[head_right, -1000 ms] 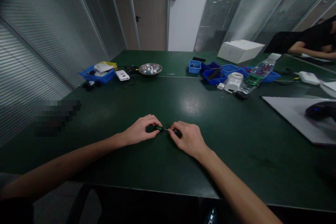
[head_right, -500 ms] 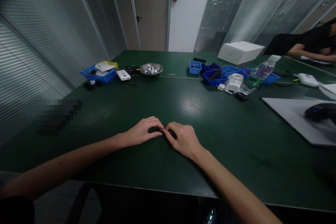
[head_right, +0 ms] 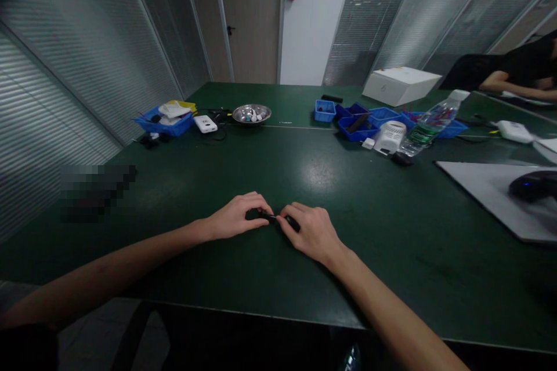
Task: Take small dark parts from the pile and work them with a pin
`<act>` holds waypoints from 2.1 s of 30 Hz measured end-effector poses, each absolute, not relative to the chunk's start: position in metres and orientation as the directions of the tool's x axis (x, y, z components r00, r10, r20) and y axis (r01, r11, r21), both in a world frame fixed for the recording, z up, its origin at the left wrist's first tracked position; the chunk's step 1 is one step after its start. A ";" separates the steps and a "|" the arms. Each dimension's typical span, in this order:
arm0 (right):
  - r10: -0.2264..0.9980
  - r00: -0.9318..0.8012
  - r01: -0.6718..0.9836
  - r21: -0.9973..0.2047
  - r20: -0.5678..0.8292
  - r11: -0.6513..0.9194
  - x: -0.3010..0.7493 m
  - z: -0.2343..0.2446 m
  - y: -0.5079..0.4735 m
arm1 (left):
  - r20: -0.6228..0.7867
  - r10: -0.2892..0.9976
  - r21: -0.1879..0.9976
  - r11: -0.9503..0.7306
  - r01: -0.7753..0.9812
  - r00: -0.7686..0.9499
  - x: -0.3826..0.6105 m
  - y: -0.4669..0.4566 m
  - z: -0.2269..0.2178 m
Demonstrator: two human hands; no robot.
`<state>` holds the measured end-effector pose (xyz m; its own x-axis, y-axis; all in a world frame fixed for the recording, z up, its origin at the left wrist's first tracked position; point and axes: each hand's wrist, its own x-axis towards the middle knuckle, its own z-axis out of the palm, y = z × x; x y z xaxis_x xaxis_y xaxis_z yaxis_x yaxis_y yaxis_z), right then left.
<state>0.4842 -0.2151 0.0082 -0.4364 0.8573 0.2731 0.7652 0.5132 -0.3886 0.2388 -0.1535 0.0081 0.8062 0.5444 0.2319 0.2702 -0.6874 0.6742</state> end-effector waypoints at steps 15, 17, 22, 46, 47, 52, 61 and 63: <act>0.900 -0.211 0.852 -0.380 0.380 0.360 0.490 0.000 -0.208 | 0.172 0.640 0.783 -0.550 0.291 0.749 0.239 -0.155 0.004; 0.909 -0.179 0.862 -0.386 0.376 0.329 0.491 0.001 -0.208 | 0.185 0.627 0.760 -0.579 0.295 0.756 0.238 -0.154 0.006; 0.922 -0.124 0.873 -0.402 0.368 0.278 0.493 0.004 -0.206 | 0.246 0.558 0.639 -0.708 0.301 0.792 0.236 -0.158 0.012; 0.934 -0.122 0.868 -0.420 0.336 0.264 0.494 0.005 -0.207 | 0.300 0.954 0.204 -0.093 0.975 0.028 0.032 -0.011 -0.012; 0.936 -0.121 0.869 -0.421 0.331 0.261 0.494 0.006 -0.207 | 0.315 0.949 0.209 -0.086 0.974 0.016 0.032 -0.011 -0.011; 0.942 -0.122 0.872 -0.420 0.312 0.252 0.494 0.006 -0.208 | 0.364 0.929 0.259 -0.037 0.965 -0.062 0.024 -0.007 -0.014; 0.939 -0.124 0.883 -0.396 0.322 0.253 0.494 0.003 -0.206 | 0.341 0.909 0.295 0.139 0.945 -0.240 0.002 0.001 -0.022; 0.937 -0.125 0.883 -0.394 0.326 0.255 0.494 0.003 -0.206 | 0.305 0.917 0.273 0.176 0.946 -0.259 0.000 0.002 -0.022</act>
<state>0.4945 -0.2061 0.0031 -0.1250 0.9371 0.3258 0.8833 0.2547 -0.3936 0.0004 0.0018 -0.0222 -0.2588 0.9165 0.3050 0.9458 0.1763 0.2728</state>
